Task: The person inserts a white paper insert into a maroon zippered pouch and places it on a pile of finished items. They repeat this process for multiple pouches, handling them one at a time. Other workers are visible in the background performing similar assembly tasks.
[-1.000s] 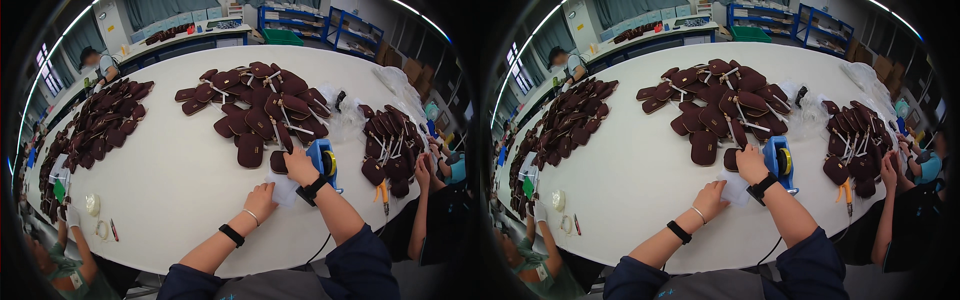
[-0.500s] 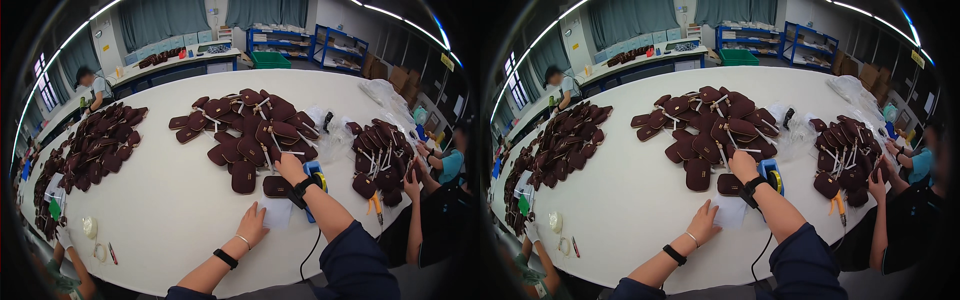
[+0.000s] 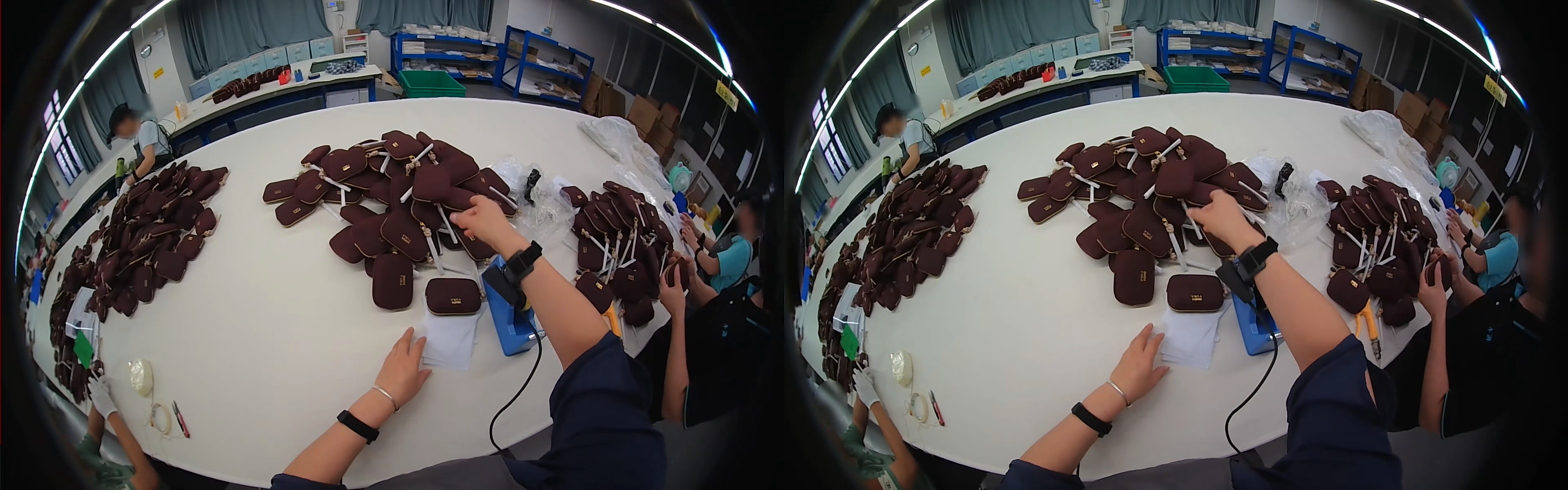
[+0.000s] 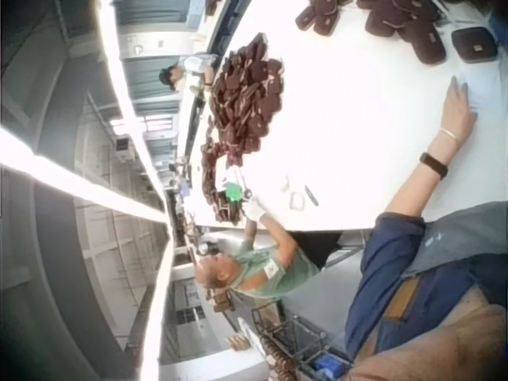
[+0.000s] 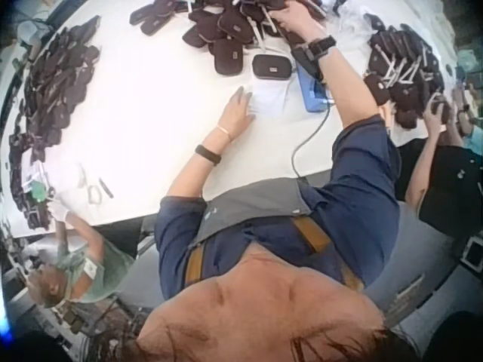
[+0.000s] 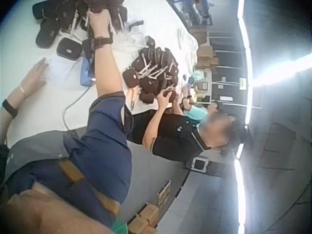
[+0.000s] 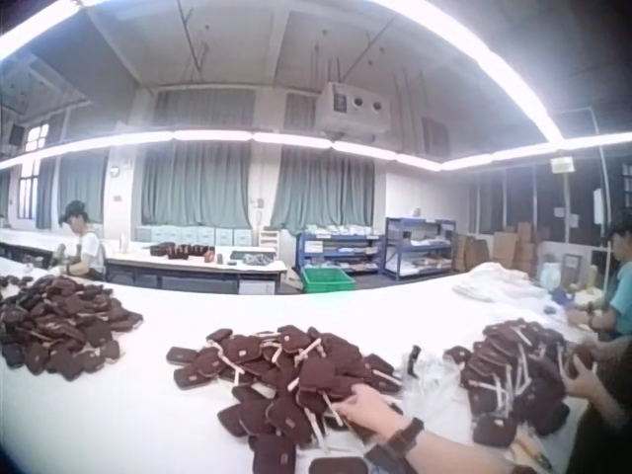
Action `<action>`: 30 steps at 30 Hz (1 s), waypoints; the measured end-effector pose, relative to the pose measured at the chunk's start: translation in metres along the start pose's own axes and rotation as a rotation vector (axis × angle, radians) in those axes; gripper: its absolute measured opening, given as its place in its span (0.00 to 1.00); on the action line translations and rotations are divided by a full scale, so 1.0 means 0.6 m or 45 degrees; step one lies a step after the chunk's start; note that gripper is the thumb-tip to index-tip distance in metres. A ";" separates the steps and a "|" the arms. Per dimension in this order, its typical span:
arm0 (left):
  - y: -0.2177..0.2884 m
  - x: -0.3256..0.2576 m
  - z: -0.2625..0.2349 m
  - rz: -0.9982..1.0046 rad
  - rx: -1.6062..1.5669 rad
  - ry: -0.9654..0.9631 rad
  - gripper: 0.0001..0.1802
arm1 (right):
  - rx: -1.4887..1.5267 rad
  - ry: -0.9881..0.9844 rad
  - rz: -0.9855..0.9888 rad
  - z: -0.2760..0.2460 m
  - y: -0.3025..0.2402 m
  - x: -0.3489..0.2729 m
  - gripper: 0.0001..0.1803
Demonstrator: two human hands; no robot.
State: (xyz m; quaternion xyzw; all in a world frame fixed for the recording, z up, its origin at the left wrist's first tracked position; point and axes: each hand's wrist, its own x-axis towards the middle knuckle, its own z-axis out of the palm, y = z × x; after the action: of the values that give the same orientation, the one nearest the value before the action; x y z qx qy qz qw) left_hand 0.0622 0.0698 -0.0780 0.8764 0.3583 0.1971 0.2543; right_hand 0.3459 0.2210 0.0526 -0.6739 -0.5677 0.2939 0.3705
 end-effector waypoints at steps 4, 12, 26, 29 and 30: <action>0.002 0.016 0.002 -0.004 -0.091 0.030 0.37 | -0.801 -0.514 -0.228 0.042 0.044 -0.070 0.50; 0.003 0.039 0.028 -0.029 -0.135 0.081 0.37 | -1.199 -0.685 -0.403 0.093 0.093 -0.123 0.65; 0.032 0.034 0.042 0.076 -0.125 0.084 0.33 | -1.052 -0.482 -0.275 0.078 0.073 -0.130 0.55; 0.036 0.031 0.032 0.048 -0.140 0.033 0.32 | -1.124 -0.477 -0.313 0.091 0.072 -0.129 0.56; 0.036 0.030 0.032 0.067 -0.153 0.032 0.31 | -1.157 -0.472 -0.335 0.096 0.078 -0.127 0.56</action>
State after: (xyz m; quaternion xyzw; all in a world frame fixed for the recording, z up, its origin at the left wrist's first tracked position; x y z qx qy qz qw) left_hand 0.0958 0.0641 -0.0776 0.8661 0.3259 0.2360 0.2966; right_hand 0.3103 0.1518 -0.0203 -0.6262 -0.7745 0.0828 -0.0335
